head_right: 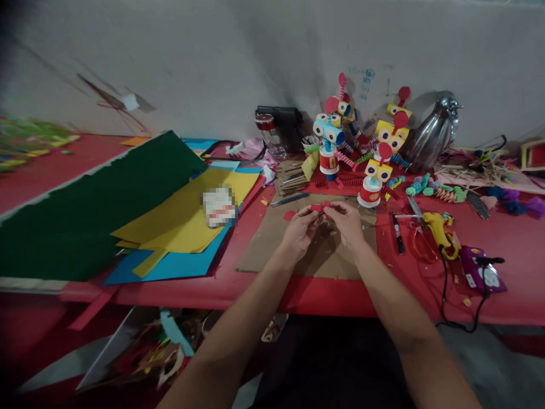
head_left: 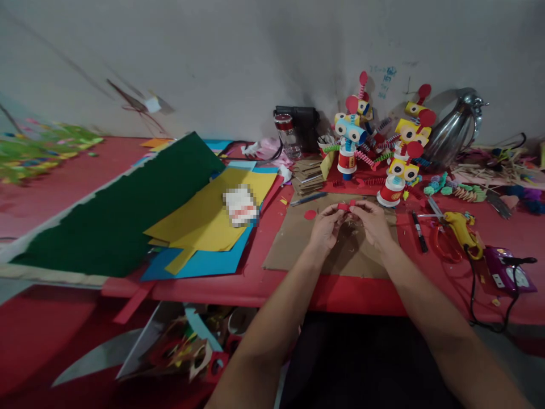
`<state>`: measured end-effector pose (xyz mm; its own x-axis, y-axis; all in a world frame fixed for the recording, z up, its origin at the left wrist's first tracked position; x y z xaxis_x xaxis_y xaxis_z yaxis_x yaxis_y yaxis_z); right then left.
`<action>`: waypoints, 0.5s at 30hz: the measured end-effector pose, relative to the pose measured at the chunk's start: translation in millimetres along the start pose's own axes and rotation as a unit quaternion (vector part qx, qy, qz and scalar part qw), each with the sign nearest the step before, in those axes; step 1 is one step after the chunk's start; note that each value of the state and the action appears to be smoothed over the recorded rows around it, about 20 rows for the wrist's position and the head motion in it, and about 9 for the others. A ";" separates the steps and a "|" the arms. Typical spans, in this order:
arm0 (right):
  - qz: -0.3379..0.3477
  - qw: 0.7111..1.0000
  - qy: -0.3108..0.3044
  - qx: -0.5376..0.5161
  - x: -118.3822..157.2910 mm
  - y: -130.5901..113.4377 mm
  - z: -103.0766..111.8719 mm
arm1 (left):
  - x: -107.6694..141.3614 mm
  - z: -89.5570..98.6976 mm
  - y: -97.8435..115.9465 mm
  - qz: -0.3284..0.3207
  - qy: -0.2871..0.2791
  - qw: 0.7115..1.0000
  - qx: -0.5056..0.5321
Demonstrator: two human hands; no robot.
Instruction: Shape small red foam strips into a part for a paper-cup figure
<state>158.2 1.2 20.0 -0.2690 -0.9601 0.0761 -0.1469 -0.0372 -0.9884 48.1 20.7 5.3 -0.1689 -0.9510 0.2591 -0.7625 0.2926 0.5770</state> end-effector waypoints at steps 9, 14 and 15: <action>0.002 1.000 -0.002 0.022 4.4 -5.4 -1.1 | 2.3 -2.8 1.1 0.023 0.017 1.000 0.003; 0.002 1.000 -0.012 0.024 4.8 -6.1 -1.2 | 1.2 -2.4 1.1 0.025 0.018 1.000 -0.006; 0.001 1.000 -0.011 0.027 4.5 -5.9 -0.9 | 1.4 -2.7 1.5 0.022 0.018 1.000 -0.009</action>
<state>157.0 -2.7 26.3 -0.2479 -0.9662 0.0709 -0.0947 -0.0486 -0.9943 48.5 20.1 8.6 -0.1794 -0.9328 0.3127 -0.7438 0.3366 0.5774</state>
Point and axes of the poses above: each hand's wrist, its own x-axis away from the middle knuckle, its own z-axis out of the back of the hand, y = z × x, the point moved 3 cm from there along -x, towards the middle knuckle, and after that the axes turned 12 degrees about x, right-handed, at the moved point
